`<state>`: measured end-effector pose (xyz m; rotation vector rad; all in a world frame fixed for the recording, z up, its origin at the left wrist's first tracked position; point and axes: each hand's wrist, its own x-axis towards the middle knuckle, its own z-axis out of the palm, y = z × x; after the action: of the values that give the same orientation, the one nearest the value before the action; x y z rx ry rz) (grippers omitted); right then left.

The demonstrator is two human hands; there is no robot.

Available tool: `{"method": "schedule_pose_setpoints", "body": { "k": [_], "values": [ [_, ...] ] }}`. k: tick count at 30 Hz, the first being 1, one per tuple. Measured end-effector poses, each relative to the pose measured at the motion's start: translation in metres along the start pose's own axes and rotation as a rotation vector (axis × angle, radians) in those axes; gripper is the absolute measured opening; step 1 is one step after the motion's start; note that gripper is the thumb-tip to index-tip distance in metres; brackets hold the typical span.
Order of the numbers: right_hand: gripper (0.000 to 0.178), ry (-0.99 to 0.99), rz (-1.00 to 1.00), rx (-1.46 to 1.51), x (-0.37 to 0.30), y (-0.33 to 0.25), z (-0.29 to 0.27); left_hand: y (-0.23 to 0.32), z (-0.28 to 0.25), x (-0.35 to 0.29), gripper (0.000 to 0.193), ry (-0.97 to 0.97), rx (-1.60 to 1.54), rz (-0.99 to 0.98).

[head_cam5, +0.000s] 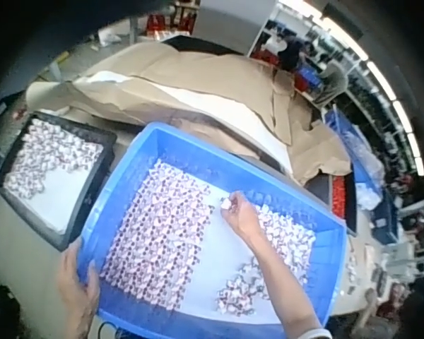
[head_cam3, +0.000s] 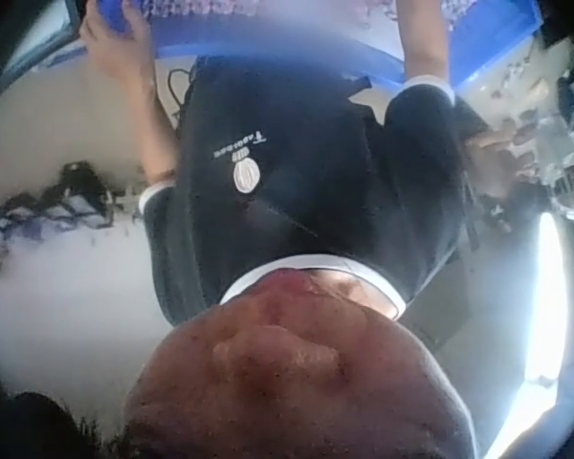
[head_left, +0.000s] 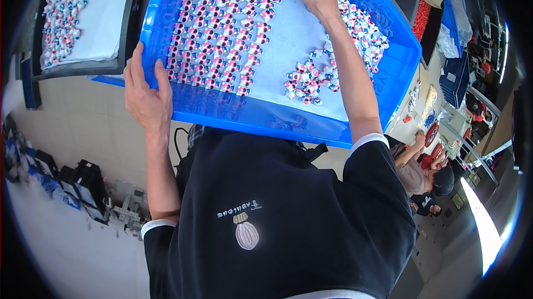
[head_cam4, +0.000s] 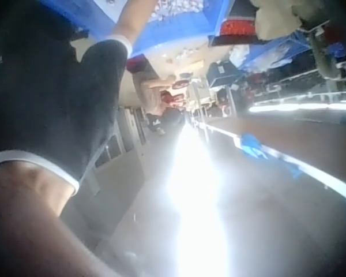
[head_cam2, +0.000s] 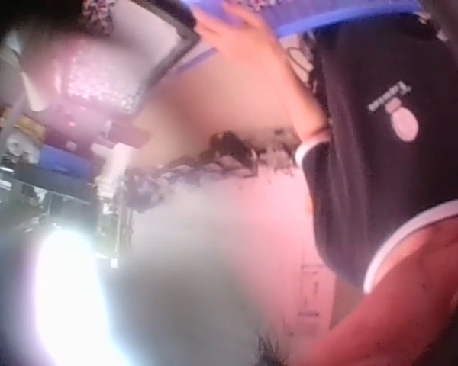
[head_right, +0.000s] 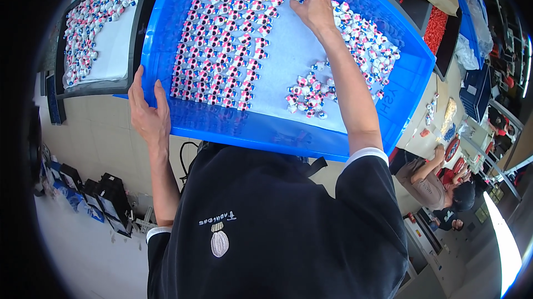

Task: The person sorts small plastic components by hand, transferring them from a central pile into the grid compartments of a blue tray.

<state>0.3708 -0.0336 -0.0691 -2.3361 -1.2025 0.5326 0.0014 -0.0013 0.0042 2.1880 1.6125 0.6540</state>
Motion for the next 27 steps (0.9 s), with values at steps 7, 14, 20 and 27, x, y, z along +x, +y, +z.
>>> {"method": "schedule_pose_setpoints", "body": {
  "k": [7, 14, 20, 27],
  "values": [
    [0.027, 0.137, -0.361, -0.070, 0.024, 0.003, 0.020, 0.000, 0.000, 0.000, 0.038, -0.012, -0.002, -0.015],
    [0.016, 0.131, -0.508, -0.101, 0.016, 0.027, 0.017, -0.002, 0.001, 0.000, 0.038, -0.001, -0.011, -0.010],
    [0.025, 0.157, -0.314, -0.246, 0.011, 0.032, 0.016, -0.003, 0.002, 0.001, 0.042, 0.040, -0.001, 0.063],
    [0.034, 0.131, -0.179, -0.296, 0.011, 0.019, 0.017, -0.001, 0.002, 0.001, 0.042, 0.027, -0.005, 0.047]
  ]
}}
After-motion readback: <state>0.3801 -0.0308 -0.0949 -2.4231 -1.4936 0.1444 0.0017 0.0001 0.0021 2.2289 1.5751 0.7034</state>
